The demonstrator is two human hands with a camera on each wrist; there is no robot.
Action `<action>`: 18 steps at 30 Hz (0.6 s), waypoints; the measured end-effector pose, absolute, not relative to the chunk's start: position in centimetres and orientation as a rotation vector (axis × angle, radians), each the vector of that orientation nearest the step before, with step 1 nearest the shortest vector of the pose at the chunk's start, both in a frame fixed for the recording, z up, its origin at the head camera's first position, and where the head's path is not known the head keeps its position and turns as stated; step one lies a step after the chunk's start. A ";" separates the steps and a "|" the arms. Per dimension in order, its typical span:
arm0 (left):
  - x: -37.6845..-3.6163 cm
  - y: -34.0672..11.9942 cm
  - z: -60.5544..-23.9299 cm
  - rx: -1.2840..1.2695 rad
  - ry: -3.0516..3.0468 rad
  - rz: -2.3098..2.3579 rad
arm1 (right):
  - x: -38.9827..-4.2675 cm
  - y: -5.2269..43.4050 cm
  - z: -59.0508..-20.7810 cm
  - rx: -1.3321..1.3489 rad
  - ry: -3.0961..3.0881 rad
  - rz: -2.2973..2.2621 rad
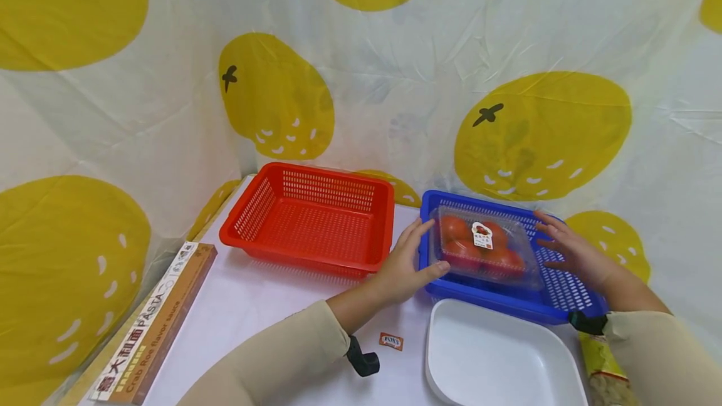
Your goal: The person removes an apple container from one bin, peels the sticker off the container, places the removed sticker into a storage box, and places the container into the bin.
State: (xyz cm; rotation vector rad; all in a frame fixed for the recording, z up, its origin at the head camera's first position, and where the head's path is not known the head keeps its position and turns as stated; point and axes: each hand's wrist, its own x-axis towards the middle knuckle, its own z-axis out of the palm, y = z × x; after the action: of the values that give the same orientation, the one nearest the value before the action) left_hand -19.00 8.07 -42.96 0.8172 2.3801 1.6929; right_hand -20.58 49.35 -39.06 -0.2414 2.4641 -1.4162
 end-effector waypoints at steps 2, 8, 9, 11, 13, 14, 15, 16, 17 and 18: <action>-18.8 8.4 -43.3 0.775 2.360 1.723 | -21.1 49.7 -39.1 -0.236 2.420 -1.432; -18.8 9.5 -44.6 0.630 2.292 1.838 | -22.3 50.1 -38.6 -0.203 2.346 -1.418; -18.8 9.6 -44.8 0.601 2.281 1.853 | -22.5 50.2 -38.5 -0.196 2.330 -1.421; -18.8 9.8 -45.1 0.549 2.267 1.874 | -23.0 50.1 -38.5 -0.148 2.302 -1.422; -18.9 10.0 -45.5 0.497 2.263 1.884 | -23.3 50.1 -38.8 -0.125 2.270 -1.432; -18.9 10.1 -45.8 0.472 2.248 1.893 | -23.5 50.0 -39.0 -0.120 2.258 -1.440; -18.9 10.2 -46.0 0.453 2.234 1.902 | -23.6 50.0 -39.2 -0.105 2.250 -1.451; -18.9 10.3 -46.2 0.443 2.215 1.918 | -23.7 50.1 -39.5 -0.096 2.242 -1.466; -18.9 10.3 -46.4 0.432 2.197 1.935 | -23.8 50.2 -39.8 -0.097 2.239 -1.478; -18.9 10.4 -46.7 0.420 2.176 1.949 | -23.8 50.3 -40.1 -0.101 2.239 -1.488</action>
State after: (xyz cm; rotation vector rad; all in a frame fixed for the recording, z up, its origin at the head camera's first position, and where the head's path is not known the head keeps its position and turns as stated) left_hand -18.91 10.42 -46.68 0.4203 2.1759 1.9493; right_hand -23.79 50.32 -40.05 -0.1006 2.2390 -1.4880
